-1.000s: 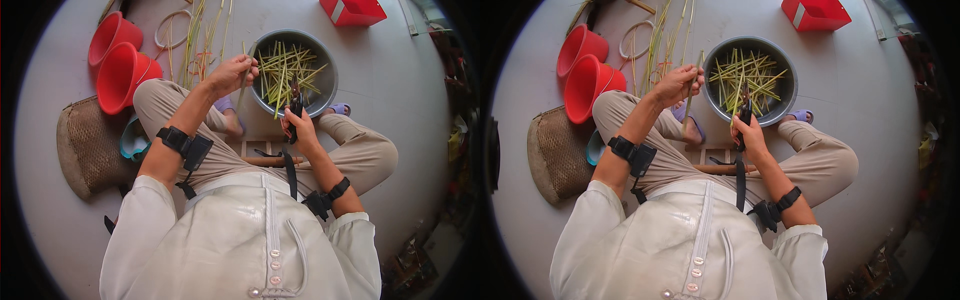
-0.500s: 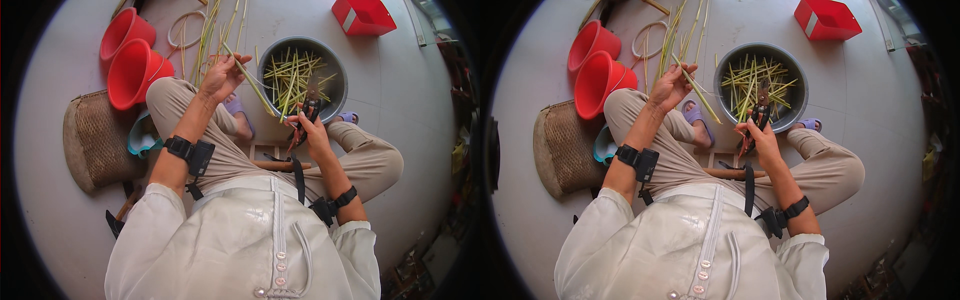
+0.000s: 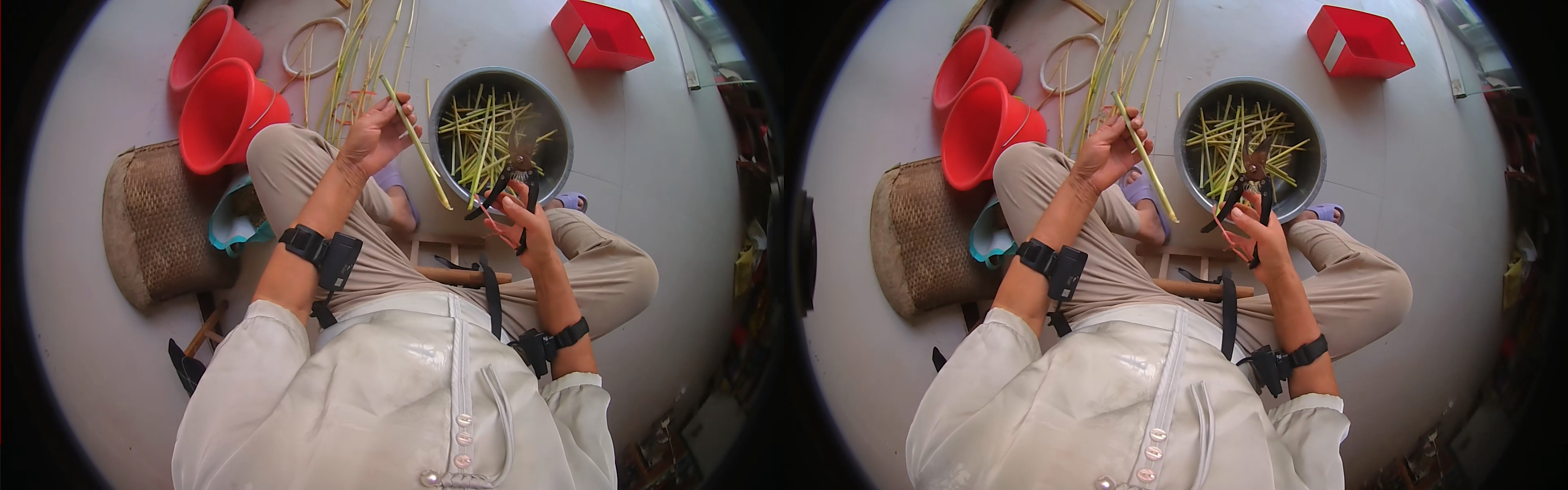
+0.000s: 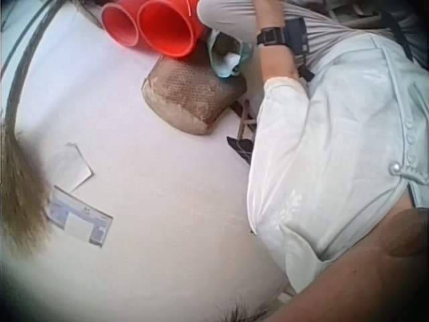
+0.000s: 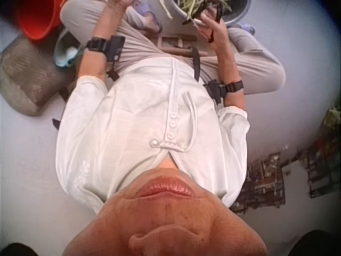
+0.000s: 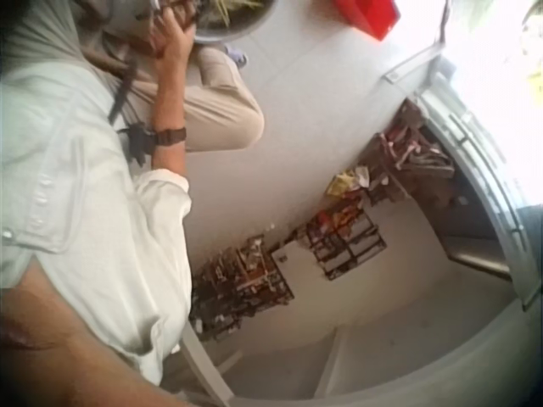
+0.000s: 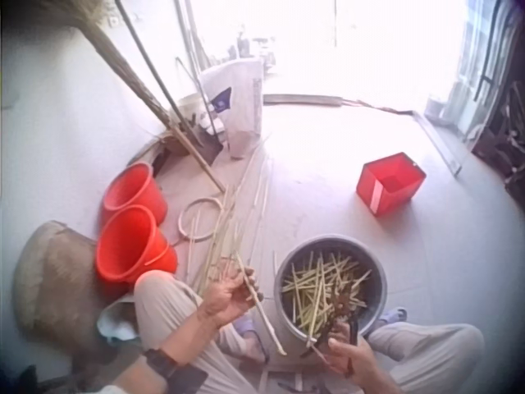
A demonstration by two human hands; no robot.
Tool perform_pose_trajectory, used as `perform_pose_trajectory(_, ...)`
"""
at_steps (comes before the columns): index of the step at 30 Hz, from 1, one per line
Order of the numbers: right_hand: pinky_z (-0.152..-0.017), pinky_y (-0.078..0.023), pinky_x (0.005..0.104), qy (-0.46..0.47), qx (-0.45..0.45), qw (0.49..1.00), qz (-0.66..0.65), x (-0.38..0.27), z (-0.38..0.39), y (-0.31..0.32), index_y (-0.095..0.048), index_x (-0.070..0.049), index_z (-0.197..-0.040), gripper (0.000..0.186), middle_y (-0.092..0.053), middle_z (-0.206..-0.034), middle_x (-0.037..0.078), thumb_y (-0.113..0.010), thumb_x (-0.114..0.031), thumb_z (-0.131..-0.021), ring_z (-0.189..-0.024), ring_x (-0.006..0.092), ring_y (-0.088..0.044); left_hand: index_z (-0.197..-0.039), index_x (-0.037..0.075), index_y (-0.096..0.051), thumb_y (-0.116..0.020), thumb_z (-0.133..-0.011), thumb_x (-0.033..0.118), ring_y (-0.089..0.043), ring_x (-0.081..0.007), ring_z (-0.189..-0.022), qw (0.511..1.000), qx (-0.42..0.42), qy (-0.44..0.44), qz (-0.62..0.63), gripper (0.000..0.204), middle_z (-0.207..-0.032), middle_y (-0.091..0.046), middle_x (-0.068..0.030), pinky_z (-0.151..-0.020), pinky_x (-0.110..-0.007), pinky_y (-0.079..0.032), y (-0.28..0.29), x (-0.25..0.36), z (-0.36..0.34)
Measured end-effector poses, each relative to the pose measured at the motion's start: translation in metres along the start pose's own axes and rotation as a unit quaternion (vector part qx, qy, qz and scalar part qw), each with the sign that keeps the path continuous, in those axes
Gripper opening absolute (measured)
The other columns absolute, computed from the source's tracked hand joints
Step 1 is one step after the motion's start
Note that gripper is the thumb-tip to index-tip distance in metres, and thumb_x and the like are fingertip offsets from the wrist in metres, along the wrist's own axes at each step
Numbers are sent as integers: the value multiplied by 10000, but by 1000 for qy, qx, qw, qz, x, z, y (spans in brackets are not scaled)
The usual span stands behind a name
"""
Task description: The person is sitting and using gardening shears to cut green plant stems into smaller segments and placing them into a bucket.
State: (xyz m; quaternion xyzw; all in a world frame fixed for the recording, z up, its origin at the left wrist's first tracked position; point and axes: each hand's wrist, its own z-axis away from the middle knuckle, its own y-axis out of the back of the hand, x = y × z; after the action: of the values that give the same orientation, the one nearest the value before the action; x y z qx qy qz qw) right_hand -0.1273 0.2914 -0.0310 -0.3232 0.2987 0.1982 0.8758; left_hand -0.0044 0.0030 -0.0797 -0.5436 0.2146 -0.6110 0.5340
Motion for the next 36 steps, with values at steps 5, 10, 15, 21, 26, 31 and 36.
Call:
perform_pose_trajectory(5,-748,-509,328,12,-8,999,-31,10,-4,-12,-469,-40,-1283,489,-573,-1046,78,-691,-158,-864,-922,177,-596,-1208,57,-538,-474,-1017,158,-570,-180,-922,999,-31,11,38,225,-959,-560,-39,-937,-414,-478,-9,-8,4)
perform_pose_trajectory(10,-609,-459,283,-7,-39,993,-107,27,-9,-25,-486,-60,-1101,313,-584,-963,66,-689,-113,-868,-731,115,-508,-1244,49,-510,-467,-1016,134,-565,-179,-913,998,-39,36,36,246,-939,-557,-38,-946,-419,-481,-31,-37,12)
perform_pose_trajectory(15,-644,-481,268,-75,-49,996,3,31,-6,-25,-508,-79,-1123,326,-631,-947,43,-705,-119,-867,-783,103,-580,-1241,53,-516,-453,-1023,136,-577,-170,-917,999,-33,34,27,241,-957,-566,-31,-954,-403,-486,-43,-61,10)
perform_pose_trajectory(21,-714,-521,288,-22,-7,1000,-16,28,-3,-26,-506,-63,-1175,369,-634,-945,41,-706,-102,-867,-841,139,-636,-1235,67,-557,-579,-980,287,-592,-135,-943,979,69,87,-173,338,-1019,-613,-39,-863,-319,-504,-70,-59,21)
perform_pose_trajectory(26,-522,-410,219,-22,5,1000,-14,26,-4,-22,-517,-90,-1123,343,-603,-818,-29,-720,-88,-847,-628,55,-518,-1161,56,-607,-683,-914,342,-601,-80,-790,871,34,110,-478,386,-884,-640,-27,-651,-224,-474,-72,-68,29)
perform_pose_trajectory(31,-604,-486,271,-29,-16,999,-22,22,-2,-24,-496,-59,-1188,366,-634,-929,52,-681,-111,-876,-778,163,-640,-962,49,-660,-613,-966,241,-523,-29,-596,870,40,53,-488,197,-677,-579,29,-554,-175,-410,-65,-73,30)
perform_pose_trajectory(36,-485,-442,224,-32,-27,998,-49,28,-9,-12,-500,-63,-1183,336,-647,-911,72,-651,-122,-888,-748,198,-673,-1047,53,-657,-550,-997,196,-472,-20,-589,907,65,36,-414,186,-683,-543,42,-534,-173,-381,-64,-50,30)
